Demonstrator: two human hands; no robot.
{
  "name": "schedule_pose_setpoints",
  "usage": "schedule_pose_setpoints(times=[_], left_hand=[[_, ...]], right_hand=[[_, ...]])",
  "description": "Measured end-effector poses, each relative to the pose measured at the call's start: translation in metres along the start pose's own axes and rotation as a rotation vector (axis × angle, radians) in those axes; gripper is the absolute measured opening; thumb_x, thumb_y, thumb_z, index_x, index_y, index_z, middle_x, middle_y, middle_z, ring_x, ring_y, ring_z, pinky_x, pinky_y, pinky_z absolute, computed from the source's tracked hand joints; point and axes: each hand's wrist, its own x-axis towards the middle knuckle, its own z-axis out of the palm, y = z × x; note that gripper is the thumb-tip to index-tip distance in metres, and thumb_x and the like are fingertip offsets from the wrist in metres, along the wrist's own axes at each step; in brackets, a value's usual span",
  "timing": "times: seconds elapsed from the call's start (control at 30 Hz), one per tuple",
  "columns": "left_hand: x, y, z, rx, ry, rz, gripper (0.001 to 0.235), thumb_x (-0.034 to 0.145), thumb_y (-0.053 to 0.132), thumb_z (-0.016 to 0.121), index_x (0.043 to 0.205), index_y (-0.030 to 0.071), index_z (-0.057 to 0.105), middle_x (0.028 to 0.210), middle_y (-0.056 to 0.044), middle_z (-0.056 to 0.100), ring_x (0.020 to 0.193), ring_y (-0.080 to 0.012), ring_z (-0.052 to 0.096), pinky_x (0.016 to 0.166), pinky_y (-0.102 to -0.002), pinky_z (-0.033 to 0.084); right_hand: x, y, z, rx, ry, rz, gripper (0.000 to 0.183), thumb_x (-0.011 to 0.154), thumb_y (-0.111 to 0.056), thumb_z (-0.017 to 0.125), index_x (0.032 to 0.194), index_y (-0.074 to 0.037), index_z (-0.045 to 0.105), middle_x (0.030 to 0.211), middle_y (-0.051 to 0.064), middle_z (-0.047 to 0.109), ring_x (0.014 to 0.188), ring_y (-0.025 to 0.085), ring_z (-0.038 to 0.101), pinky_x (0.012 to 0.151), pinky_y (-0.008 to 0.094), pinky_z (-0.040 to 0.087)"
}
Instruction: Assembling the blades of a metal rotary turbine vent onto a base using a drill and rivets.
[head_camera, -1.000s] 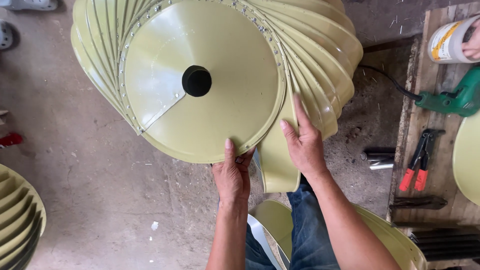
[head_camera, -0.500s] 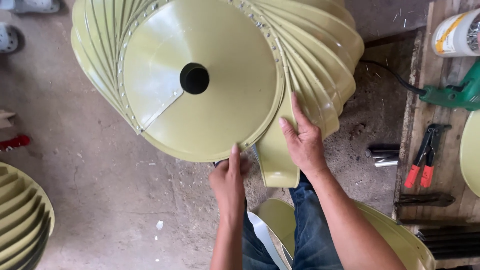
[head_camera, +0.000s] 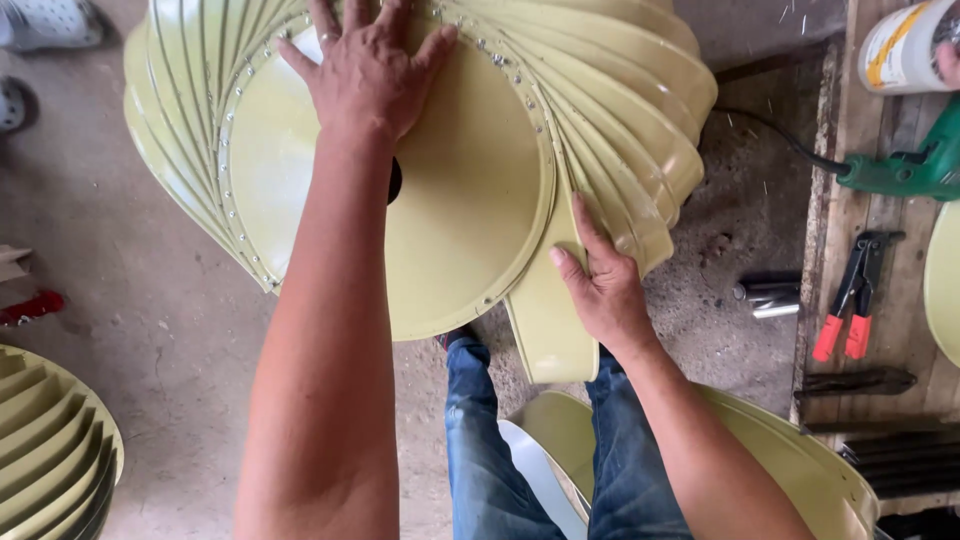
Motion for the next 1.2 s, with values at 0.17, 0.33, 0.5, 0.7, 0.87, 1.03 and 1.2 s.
schedule_pose_setpoints(times=[0.17, 0.33, 0.5, 0.7, 0.87, 1.03, 1.2], left_hand=[[0.009, -0.003, -0.008, 0.016, -0.044, -0.020, 0.069, 0.097, 0.075, 0.041, 0.158, 0.043, 0.032, 0.170, 0.000, 0.016, 0.157, -0.0365, 0.004, 0.117, -0.078, 0.001], [0.011, 0.001, -0.003, -0.010, -0.021, -0.002, 0.072, 0.097, 0.074, 0.043, 0.160, 0.043, 0.029, 0.172, -0.002, 0.013, 0.157, -0.0392, 0.004, 0.116, -0.079, 0.000], [0.007, 0.000, 0.001, 0.001, -0.022, 0.002, 0.073, 0.097, 0.074, 0.044, 0.161, 0.040, 0.029, 0.172, -0.004, 0.013, 0.157, -0.0402, 0.004, 0.115, -0.079, 0.001], [0.006, 0.000, 0.002, -0.009, 0.004, 0.013, 0.072, 0.097, 0.073, 0.045, 0.160, 0.038, 0.032, 0.170, -0.006, 0.018, 0.156, -0.0411, 0.007, 0.114, -0.080, 0.001], [0.003, -0.007, 0.006, 0.000, 0.037, 0.007, 0.070, 0.098, 0.071, 0.046, 0.154, 0.030, 0.043, 0.163, -0.011, 0.031, 0.152, -0.0433, 0.017, 0.112, -0.080, 0.003], [0.004, -0.010, 0.016, 0.000, 0.140, 0.067, 0.069, 0.097, 0.070, 0.047, 0.143, 0.019, 0.055, 0.149, -0.015, 0.051, 0.141, -0.0456, 0.035, 0.108, -0.081, 0.004], [0.001, -0.012, 0.015, -0.036, 0.121, 0.043, 0.070, 0.096, 0.070, 0.047, 0.141, 0.018, 0.056, 0.147, -0.012, 0.053, 0.142, -0.0425, 0.038, 0.110, -0.081, 0.003]], right_hand=[[0.009, 0.001, 0.002, -0.048, 0.024, -0.046, 0.063, 0.103, -0.014, 0.066, 0.159, -0.004, 0.037, 0.163, 0.019, 0.043, 0.153, 0.026, 0.040, 0.125, 0.034, 0.035], [0.013, 0.008, 0.005, 0.013, 0.007, -0.077, 0.062, 0.105, -0.014, 0.064, 0.159, -0.002, 0.037, 0.163, 0.020, 0.043, 0.153, 0.027, 0.040, 0.125, 0.035, 0.035], [0.012, 0.001, 0.008, -0.014, 0.048, -0.042, 0.059, 0.104, -0.012, 0.064, 0.157, -0.003, 0.040, 0.161, 0.020, 0.045, 0.152, 0.027, 0.043, 0.124, 0.035, 0.037], [0.013, 0.002, 0.014, 0.001, 0.087, -0.019, 0.056, 0.105, -0.010, 0.064, 0.156, -0.001, 0.042, 0.161, 0.020, 0.047, 0.151, 0.026, 0.044, 0.124, 0.035, 0.037], [0.011, 0.003, 0.015, -0.054, 0.079, -0.033, 0.054, 0.106, -0.009, 0.064, 0.155, 0.000, 0.044, 0.160, 0.020, 0.047, 0.151, 0.025, 0.043, 0.125, 0.035, 0.035], [0.014, -0.003, 0.013, -0.001, 0.091, 0.007, 0.054, 0.107, -0.011, 0.064, 0.156, -0.001, 0.043, 0.160, 0.019, 0.048, 0.150, 0.024, 0.045, 0.125, 0.034, 0.037], [0.010, 0.008, 0.012, 0.015, 0.088, -0.018, 0.053, 0.107, -0.010, 0.064, 0.155, -0.002, 0.044, 0.160, 0.019, 0.048, 0.151, 0.024, 0.045, 0.126, 0.035, 0.036]])
